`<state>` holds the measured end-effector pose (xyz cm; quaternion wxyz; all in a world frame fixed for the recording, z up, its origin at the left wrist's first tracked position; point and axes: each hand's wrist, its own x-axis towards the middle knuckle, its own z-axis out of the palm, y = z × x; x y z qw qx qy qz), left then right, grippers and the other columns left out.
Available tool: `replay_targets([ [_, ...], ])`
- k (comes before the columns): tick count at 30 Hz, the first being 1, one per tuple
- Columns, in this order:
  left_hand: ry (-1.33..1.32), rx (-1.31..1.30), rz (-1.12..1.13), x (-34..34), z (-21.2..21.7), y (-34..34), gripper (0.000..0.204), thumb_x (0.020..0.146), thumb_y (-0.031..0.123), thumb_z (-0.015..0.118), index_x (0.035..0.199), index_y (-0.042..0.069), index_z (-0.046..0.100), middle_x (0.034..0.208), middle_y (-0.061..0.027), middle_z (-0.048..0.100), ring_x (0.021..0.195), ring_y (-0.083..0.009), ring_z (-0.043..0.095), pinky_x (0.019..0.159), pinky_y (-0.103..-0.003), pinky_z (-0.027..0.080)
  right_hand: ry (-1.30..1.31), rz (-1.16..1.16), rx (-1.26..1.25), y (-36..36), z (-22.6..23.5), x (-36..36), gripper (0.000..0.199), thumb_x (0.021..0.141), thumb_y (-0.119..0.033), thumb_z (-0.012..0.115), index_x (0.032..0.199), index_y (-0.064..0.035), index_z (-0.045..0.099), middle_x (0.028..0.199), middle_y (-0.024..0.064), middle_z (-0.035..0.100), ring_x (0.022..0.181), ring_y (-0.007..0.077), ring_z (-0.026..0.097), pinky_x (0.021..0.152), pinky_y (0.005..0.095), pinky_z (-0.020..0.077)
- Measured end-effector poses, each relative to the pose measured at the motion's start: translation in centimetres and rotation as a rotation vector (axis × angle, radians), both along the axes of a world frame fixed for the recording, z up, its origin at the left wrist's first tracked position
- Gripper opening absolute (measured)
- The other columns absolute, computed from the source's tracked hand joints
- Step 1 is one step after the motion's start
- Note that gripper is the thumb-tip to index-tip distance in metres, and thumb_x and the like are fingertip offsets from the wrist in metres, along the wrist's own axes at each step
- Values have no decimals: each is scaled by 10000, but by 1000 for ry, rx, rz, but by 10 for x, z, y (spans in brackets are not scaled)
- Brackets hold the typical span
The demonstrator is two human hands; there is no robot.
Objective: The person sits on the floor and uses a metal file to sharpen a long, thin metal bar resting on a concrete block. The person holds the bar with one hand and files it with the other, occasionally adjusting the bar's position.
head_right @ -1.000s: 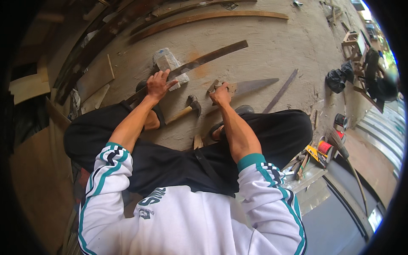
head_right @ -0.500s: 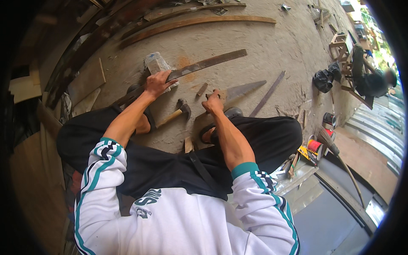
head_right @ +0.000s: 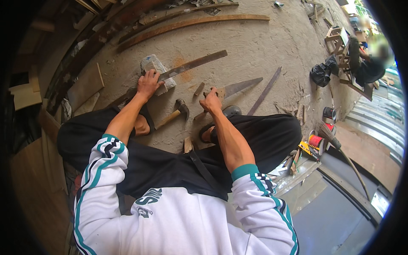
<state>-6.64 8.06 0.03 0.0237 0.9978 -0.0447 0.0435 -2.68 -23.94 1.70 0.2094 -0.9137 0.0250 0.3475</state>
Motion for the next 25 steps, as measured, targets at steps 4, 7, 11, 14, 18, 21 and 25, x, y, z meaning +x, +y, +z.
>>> replay_targets([
  [4,178,10,134,-3,8,-11,580,862,433,685,1315,101,543,1159,-71,552,1144,-230,539,830,-421,479,31,9,6,-3,13,-2,821,796,-230,653,1439,23,210,1111,327,629,1011,437,645,891,446,499],
  [7,367,-5,263,-2,20,-24,705,904,421,639,1455,53,397,1292,-99,517,1198,-259,511,910,-488,451,59,-11,24,-8,28,10,835,797,-231,655,1447,33,203,1117,326,625,1022,422,646,896,440,500],
  [11,549,-60,372,0,44,-51,878,874,459,654,1531,39,251,1494,-173,379,1383,-337,370,1067,-531,369,-76,-135,51,-14,39,33,849,792,-213,648,1458,47,189,1118,335,619,1033,416,644,900,437,498],
  [14,602,-80,452,-13,58,-49,890,876,462,651,1545,61,223,1582,-157,276,1448,-311,281,1135,-546,281,-88,-296,140,10,82,38,864,783,-159,613,1492,24,155,1185,337,594,1101,434,618,939,446,491],
  [18,639,-64,400,-20,82,-61,879,875,462,654,1539,61,240,1582,-155,277,1447,-317,288,1135,-541,285,-189,-481,251,21,110,29,864,775,-130,585,1509,-15,145,1277,335,558,1163,460,585,1001,465,467],
  [21,656,-87,351,-17,93,-65,842,866,463,668,1514,73,296,1516,-144,368,1399,-325,361,1101,-527,339,-247,-536,294,24,104,17,881,769,-152,594,1511,-29,137,1285,337,552,1168,463,581,1028,467,445],
  [25,644,-87,339,-20,85,-55,835,858,459,682,1509,91,311,1509,-128,384,1392,-327,373,1095,-520,354,-178,-508,409,18,102,-8,911,761,-225,629,1525,-98,149,1356,367,487,1225,475,540,1071,469,407],
])
